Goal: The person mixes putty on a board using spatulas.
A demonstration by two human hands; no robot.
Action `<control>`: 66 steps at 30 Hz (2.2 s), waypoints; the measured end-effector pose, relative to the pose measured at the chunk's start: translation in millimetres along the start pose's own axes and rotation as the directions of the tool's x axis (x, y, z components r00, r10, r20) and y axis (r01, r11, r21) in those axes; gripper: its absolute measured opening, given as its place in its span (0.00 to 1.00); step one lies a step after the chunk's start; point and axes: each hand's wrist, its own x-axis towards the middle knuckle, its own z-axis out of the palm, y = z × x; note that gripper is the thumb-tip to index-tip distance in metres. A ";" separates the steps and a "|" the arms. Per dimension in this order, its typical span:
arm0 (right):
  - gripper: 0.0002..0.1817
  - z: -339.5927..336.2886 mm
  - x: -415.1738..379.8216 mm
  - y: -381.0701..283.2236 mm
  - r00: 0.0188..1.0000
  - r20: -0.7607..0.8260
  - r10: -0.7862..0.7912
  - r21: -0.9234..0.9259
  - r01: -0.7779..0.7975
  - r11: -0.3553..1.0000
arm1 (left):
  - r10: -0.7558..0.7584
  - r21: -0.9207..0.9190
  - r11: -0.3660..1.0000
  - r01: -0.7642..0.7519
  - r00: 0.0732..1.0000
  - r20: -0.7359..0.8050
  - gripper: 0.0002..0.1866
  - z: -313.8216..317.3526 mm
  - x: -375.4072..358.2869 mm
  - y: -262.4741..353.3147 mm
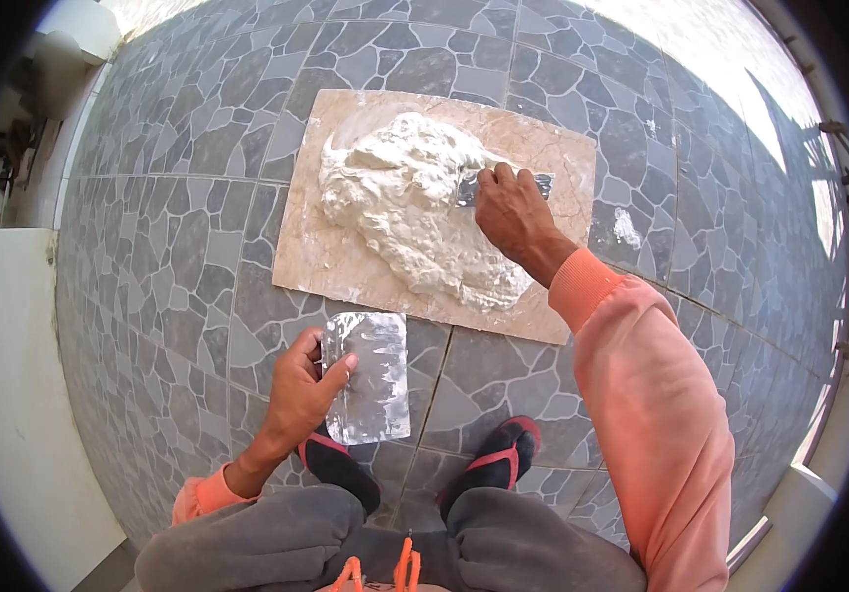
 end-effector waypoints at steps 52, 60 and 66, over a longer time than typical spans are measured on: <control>0.10 -1.5 6.3 2.6 0.974 0.188 -0.129 0.025 0.126 0.992 | -0.018 -0.004 1.000 0.018 1.000 0.020 0.13 2.0 -0.7 0.9; 0.10 -15.4 5.8 -3.1 0.998 -0.015 -0.055 0.035 0.055 0.998 | -0.019 -0.025 0.999 0.019 1.000 0.014 0.13 0.9 -1.0 2.0; 0.09 -34.7 2.6 12.0 0.994 0.107 -0.021 -0.005 0.021 1.000 | -0.019 -0.043 0.999 0.019 1.000 0.003 0.12 1.2 -4.2 0.2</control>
